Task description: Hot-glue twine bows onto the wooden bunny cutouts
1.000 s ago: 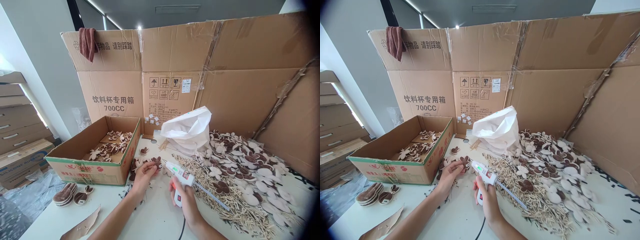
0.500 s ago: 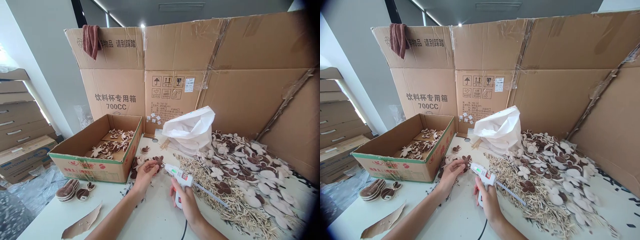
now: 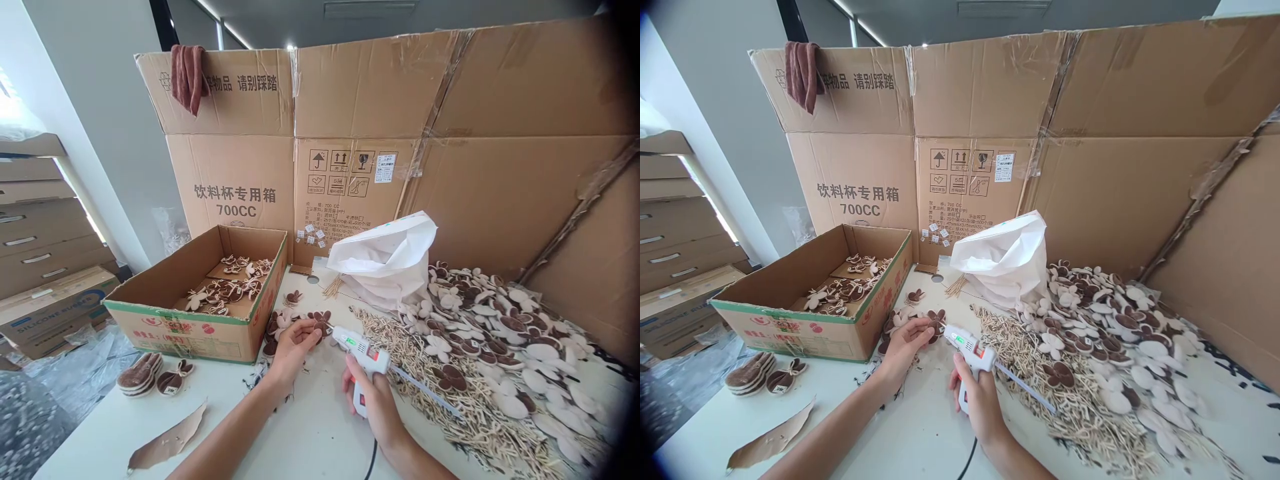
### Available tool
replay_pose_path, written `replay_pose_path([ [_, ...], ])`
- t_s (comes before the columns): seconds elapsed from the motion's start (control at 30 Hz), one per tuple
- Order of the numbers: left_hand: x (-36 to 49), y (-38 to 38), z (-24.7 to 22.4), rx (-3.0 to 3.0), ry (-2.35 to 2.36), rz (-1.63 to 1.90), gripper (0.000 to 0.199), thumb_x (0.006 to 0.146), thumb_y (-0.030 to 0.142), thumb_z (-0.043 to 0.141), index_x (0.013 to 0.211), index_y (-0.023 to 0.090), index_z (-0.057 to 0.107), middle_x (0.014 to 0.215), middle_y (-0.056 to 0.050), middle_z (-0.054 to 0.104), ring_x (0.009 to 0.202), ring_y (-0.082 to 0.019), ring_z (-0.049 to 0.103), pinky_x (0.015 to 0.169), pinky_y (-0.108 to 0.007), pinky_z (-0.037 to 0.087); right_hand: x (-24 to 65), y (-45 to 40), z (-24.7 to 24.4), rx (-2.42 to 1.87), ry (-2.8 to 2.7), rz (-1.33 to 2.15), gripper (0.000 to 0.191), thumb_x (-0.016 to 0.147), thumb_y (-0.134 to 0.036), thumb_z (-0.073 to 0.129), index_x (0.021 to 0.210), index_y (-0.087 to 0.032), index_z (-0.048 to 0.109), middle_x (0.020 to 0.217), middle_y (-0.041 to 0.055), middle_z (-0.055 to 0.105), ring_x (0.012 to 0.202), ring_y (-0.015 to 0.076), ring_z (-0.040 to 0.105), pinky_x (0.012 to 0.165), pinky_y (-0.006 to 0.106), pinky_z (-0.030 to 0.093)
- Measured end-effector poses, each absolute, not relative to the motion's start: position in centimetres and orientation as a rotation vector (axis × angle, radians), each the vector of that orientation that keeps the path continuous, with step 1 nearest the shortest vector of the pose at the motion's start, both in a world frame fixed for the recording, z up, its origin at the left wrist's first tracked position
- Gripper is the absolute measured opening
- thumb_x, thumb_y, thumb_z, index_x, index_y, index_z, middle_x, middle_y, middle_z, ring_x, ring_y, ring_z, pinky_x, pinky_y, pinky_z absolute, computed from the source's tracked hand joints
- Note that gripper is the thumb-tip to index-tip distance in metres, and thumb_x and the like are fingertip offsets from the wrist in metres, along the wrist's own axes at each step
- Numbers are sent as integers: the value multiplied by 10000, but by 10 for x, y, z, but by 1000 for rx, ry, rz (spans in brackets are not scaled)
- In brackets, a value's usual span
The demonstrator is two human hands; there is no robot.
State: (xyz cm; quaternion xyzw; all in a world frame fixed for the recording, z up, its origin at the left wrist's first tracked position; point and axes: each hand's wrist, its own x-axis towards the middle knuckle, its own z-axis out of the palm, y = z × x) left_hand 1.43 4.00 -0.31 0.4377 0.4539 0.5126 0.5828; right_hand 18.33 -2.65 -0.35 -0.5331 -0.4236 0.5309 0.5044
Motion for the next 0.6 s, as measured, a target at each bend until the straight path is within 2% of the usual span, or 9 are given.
replay_pose_path([
  [0.4, 14, 40, -3, 1005, 1063, 1215, 476, 731, 477, 846, 1099, 199, 728, 1014, -91, 754, 992, -254, 673, 807, -315, 494, 183, -27, -1, -1280, -986, 1274, 502, 819, -656, 679, 624, -216, 537, 601, -2, 583, 394, 111, 466, 398, 273, 302],
  [0.6, 14, 41, -4, 1008, 1061, 1208, 474, 747, 476, 838, 1114, 202, 715, 1028, -87, 752, 1003, -248, 672, 840, -323, 499, 183, -27, -1, -1283, -982, 1288, 502, 819, -650, 676, 616, -213, 535, 600, -4, 579, 388, 105, 455, 396, 267, 288],
])
